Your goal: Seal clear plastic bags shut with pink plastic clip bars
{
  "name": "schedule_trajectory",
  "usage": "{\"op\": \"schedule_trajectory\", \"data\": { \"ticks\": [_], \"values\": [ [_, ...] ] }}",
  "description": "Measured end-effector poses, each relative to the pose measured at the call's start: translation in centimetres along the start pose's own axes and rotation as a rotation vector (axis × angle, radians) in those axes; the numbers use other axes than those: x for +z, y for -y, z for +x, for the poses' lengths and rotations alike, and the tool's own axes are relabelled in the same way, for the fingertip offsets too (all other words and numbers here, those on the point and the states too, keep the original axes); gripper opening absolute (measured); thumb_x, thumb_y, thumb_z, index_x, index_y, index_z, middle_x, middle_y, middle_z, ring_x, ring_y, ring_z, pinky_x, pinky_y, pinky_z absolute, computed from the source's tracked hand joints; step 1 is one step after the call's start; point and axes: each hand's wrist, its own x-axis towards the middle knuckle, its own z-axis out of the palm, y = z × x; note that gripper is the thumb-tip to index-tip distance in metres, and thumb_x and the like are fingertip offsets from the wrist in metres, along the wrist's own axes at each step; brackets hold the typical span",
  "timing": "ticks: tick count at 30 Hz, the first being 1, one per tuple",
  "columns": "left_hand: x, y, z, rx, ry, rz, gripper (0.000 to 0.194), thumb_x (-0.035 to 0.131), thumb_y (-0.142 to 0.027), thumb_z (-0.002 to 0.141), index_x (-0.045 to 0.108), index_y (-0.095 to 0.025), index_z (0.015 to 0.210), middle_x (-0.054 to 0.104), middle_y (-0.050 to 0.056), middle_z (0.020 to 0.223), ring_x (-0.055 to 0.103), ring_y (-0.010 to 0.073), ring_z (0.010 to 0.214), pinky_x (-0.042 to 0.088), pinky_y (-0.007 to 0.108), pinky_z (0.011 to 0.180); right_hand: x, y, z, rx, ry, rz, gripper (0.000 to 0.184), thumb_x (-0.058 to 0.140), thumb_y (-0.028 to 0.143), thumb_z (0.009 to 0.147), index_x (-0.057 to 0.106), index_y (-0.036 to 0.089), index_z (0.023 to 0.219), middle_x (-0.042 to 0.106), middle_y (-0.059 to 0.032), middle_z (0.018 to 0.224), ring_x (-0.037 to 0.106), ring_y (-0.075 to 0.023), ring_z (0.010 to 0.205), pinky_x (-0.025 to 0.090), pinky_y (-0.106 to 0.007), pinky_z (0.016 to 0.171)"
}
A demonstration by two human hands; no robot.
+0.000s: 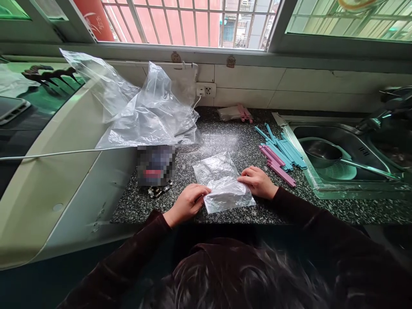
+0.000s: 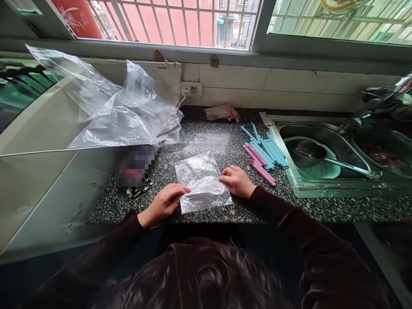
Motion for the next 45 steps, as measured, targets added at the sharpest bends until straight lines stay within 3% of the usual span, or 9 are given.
{"op": "schedule_trajectory", "data": {
  "ticks": [6, 10, 13, 19, 25, 31, 36, 39, 45],
  "values": [
    [-0.2, 0.0, 0.3, -0.318, 0.027, -0.140, 0.019, 0.044, -0.025, 0.084, 0.060, -0.016, 0.089, 0.069, 0.008, 0.092, 0.061, 0.0180, 0.085, 0.046, 0.030, 0.077, 0.2, -0.7, 0.8, 0.105, 0.053, 0.209, 0.018, 0.049, 0.020, 0.084, 0.067, 0.018, 0.079, 0.062, -0.0065, 0.076, 0.049, -0.0157, 0.072, 0.041, -0.029, 0.067],
    [-0.3, 0.2, 1.6, -0.537, -0.046, -0.250, 0.022, 0.042, -0.032, 0.082, 0.055, -0.016, 0.072, 0.062, 0.002, 0.069, 0.056, 0.0145, 0.065, 0.042, 0.024, 0.061, 0.3, -1.1, 1.8, 0.254, 0.157, 0.319, 0.019, 0.048, 0.015, 0.080, 0.066, 0.017, 0.073, 0.064, -0.0055, 0.072, 0.052, -0.0157, 0.071, 0.041, -0.028, 0.067],
    [-0.4, 0.4, 2.8, -0.610, -0.123, -0.297, 0.019, 0.044, -0.031, 0.077, 0.050, -0.017, 0.064, 0.055, -0.001, 0.060, 0.050, 0.0126, 0.058, 0.038, 0.023, 0.056, 0.1, -1.1, 2.5, 0.357, 0.220, 0.385, 0.015, 0.052, 0.019, 0.078, 0.066, 0.017, 0.072, 0.062, -0.0046, 0.071, 0.053, -0.0146, 0.069, 0.041, -0.027, 0.065],
    [-0.8, 0.8, 4.2, -0.777, -0.094, -0.469, 0.014, 0.045, -0.025, 0.072, 0.050, -0.017, 0.062, 0.058, -0.002, 0.052, 0.057, 0.0138, 0.055, 0.043, 0.024, 0.059, -0.2, -0.9, 3.8, 0.430, 0.077, 0.578, 0.021, 0.061, 0.029, 0.070, 0.066, 0.017, 0.088, 0.057, -0.0024, 0.075, 0.050, -0.0118, 0.065, 0.041, -0.025, 0.062],
    [-0.8, 1.7, 4.6, -0.856, -0.110, -0.538, 0.014, 0.048, -0.027, 0.072, 0.050, -0.016, 0.064, 0.061, -0.001, 0.053, 0.062, 0.0156, 0.052, 0.045, 0.024, 0.054, 0.8, -1.8, 5.2, 0.489, 0.070, 0.684, 0.014, 0.059, 0.028, 0.069, 0.065, 0.016, 0.067, 0.059, -0.0029, 0.072, 0.053, -0.0132, 0.067, 0.042, -0.026, 0.063],
    [-1.1, 2.1, 5.1, -0.959, -0.152, -0.661, 0.014, 0.053, -0.024, 0.073, 0.046, -0.015, 0.064, 0.063, 0.000, 0.059, 0.062, 0.0141, 0.046, 0.045, 0.022, 0.047, 1.6, -1.8, 6.1, 0.630, 0.055, 0.661, 0.027, 0.058, 0.039, 0.070, 0.065, 0.015, 0.080, 0.060, -0.0013, 0.068, 0.046, -0.0112, 0.057, 0.038, -0.024, 0.054],
    [-1.4, 2.1, 5.3, -1.039, -0.200, -0.782, 0.012, 0.053, -0.021, 0.075, 0.043, -0.015, 0.071, 0.059, -0.002, 0.057, 0.061, 0.0114, 0.043, 0.048, 0.023, 0.050, 1.9, -1.7, 7.8, 0.704, 0.147, 0.451, 0.029, 0.047, 0.038, 0.076, 0.062, 0.014, 0.067, 0.057, -0.0011, 0.061, 0.047, -0.0111, 0.057, 0.035, -0.023, 0.055],
    [-1.5, 1.8, 5.2, -1.043, -0.233, -0.824, 0.015, 0.054, -0.022, 0.076, 0.043, -0.015, 0.083, 0.057, -0.004, 0.059, 0.062, 0.0109, 0.045, 0.050, 0.024, 0.053, 2.2, -1.9, 8.7, 0.734, 0.205, 0.344, 0.029, 0.048, 0.037, 0.075, 0.058, 0.016, 0.057, 0.054, -0.0001, 0.054, 0.044, -0.0104, 0.054, 0.029, -0.023, 0.051],
    [-1.2, 1.4, 3.2, -0.920, -0.269, -0.751, 0.049, 0.054, -0.025, 0.078, 0.033, -0.015, 0.121, 0.059, 0.001, 0.079, 0.065, 0.0131, 0.070, 0.054, 0.031, 0.069, 2.1, -2.1, 9.6, 0.757, 0.267, 0.260, 0.026, 0.052, 0.036, 0.073, 0.058, 0.018, 0.056, 0.056, -0.0006, 0.053, 0.044, -0.0111, 0.053, 0.026, -0.024, 0.051]
  ]
}}
